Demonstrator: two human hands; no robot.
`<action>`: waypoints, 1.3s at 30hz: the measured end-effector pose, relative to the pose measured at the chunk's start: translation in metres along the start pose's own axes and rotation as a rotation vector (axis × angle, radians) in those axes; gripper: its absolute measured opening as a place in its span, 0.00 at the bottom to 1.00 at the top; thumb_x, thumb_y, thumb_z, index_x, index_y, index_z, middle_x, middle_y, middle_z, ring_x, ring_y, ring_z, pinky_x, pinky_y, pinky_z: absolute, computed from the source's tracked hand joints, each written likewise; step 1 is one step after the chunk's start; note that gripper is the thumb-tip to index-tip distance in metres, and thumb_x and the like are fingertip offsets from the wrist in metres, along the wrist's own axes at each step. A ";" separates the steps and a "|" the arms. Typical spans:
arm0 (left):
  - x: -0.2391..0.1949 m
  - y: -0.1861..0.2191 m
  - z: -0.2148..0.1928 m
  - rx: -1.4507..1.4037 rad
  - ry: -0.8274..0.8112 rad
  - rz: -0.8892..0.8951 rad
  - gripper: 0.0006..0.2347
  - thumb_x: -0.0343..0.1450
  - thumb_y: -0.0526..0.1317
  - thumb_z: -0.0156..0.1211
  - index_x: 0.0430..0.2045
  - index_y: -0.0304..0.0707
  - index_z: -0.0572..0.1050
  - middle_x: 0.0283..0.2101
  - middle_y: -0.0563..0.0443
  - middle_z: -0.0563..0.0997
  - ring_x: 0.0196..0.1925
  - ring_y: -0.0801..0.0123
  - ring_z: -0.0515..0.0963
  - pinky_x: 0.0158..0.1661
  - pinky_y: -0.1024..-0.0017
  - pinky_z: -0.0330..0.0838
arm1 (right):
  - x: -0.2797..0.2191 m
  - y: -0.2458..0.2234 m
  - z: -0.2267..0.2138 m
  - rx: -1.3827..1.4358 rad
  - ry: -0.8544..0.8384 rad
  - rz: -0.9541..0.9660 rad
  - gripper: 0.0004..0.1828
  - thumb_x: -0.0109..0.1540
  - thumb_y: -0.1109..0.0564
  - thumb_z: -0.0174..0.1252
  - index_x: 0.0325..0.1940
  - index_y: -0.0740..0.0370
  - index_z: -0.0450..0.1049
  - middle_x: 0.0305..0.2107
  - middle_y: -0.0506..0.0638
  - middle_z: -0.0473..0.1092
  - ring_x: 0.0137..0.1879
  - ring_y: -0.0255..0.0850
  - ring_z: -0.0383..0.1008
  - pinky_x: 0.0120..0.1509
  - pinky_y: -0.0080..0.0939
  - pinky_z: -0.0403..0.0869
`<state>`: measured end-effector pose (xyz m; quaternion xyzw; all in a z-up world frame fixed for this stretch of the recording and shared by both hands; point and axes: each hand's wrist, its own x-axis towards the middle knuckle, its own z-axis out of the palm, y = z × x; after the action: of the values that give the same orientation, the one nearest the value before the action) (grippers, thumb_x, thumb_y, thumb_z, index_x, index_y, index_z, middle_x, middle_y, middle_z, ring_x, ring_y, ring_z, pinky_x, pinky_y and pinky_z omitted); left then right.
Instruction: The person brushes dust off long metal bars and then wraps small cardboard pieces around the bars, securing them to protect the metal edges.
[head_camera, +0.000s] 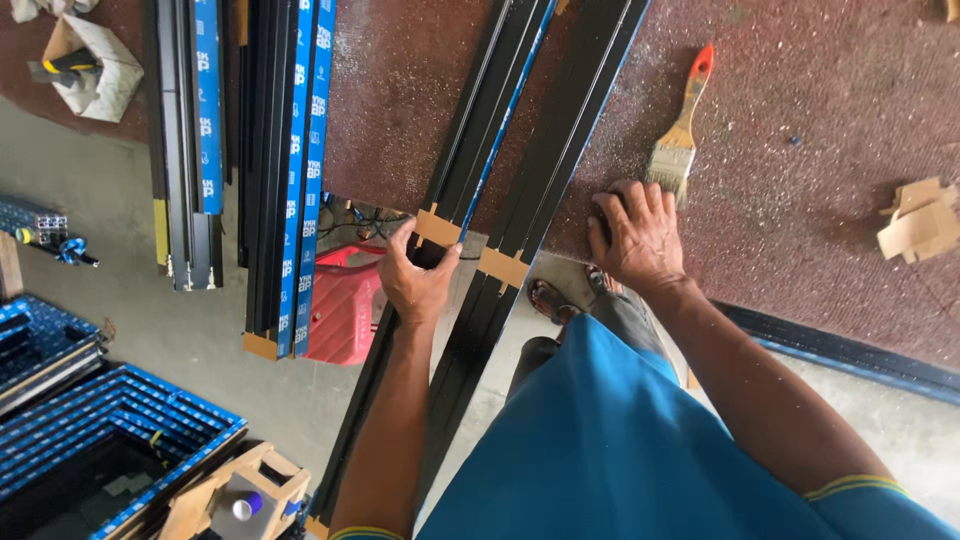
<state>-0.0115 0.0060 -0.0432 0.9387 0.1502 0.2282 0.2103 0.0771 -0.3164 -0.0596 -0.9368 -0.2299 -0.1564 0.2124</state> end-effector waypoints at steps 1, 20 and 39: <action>0.001 0.000 0.001 0.006 0.013 0.005 0.33 0.53 0.48 0.82 0.54 0.47 0.76 0.50 0.49 0.85 0.49 0.54 0.86 0.47 0.59 0.72 | 0.002 0.000 0.000 0.012 0.006 0.000 0.14 0.58 0.48 0.62 0.46 0.52 0.76 0.44 0.51 0.66 0.49 0.49 0.67 0.49 0.49 0.67; -0.042 0.174 -0.112 -0.803 -0.127 -0.240 0.20 0.61 0.38 0.80 0.48 0.45 0.83 0.53 0.39 0.80 0.54 0.50 0.82 0.57 0.53 0.75 | 0.011 -0.109 -0.144 1.427 -0.393 0.712 0.23 0.55 0.71 0.67 0.55 0.69 0.74 0.37 0.63 0.81 0.42 0.41 0.81 0.45 0.36 0.79; -0.086 0.167 -0.154 -0.984 -0.140 -0.313 0.19 0.62 0.31 0.78 0.48 0.36 0.82 0.58 0.25 0.69 0.58 0.33 0.78 0.49 0.51 0.84 | -0.003 -0.161 -0.176 1.266 -0.368 0.621 0.24 0.53 0.71 0.71 0.52 0.69 0.74 0.29 0.57 0.80 0.38 0.33 0.80 0.46 0.29 0.78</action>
<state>-0.1289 -0.1206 0.1268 0.7080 0.1495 0.1744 0.6678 -0.0401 -0.2711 0.1429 -0.6677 -0.0319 0.2340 0.7060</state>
